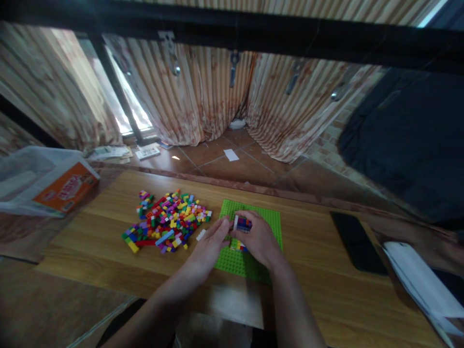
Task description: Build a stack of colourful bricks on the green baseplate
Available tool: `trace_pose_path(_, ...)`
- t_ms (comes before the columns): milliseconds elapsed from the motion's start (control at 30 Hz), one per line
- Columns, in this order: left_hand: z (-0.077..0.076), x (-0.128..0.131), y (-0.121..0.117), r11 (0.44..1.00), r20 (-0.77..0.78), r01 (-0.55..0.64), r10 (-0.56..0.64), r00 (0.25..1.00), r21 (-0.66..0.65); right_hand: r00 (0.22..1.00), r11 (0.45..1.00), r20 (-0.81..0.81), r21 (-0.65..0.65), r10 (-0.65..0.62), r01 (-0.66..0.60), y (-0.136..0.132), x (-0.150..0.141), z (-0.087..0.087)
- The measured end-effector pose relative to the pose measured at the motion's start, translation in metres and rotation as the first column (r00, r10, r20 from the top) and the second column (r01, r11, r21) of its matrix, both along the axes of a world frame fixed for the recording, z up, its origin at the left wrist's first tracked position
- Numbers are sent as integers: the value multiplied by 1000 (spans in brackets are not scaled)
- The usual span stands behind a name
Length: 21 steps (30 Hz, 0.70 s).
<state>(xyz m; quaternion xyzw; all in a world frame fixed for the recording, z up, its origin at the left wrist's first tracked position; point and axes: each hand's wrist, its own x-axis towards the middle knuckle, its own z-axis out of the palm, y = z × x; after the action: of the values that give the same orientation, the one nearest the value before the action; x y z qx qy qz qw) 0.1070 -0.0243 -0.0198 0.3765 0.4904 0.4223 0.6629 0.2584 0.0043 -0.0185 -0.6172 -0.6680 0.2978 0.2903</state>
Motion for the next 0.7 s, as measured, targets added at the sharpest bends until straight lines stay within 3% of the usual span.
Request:
trace_pose_path(467,7,1,-3,1000,3,1,-2,1000,22,999,999,-47,-43,-17,15,-1,1,5)
trace_pose_path(700,4,3,-6,986,-204,62,-29,979,154,1000,997,-19,-78,-9,7,1,4,3)
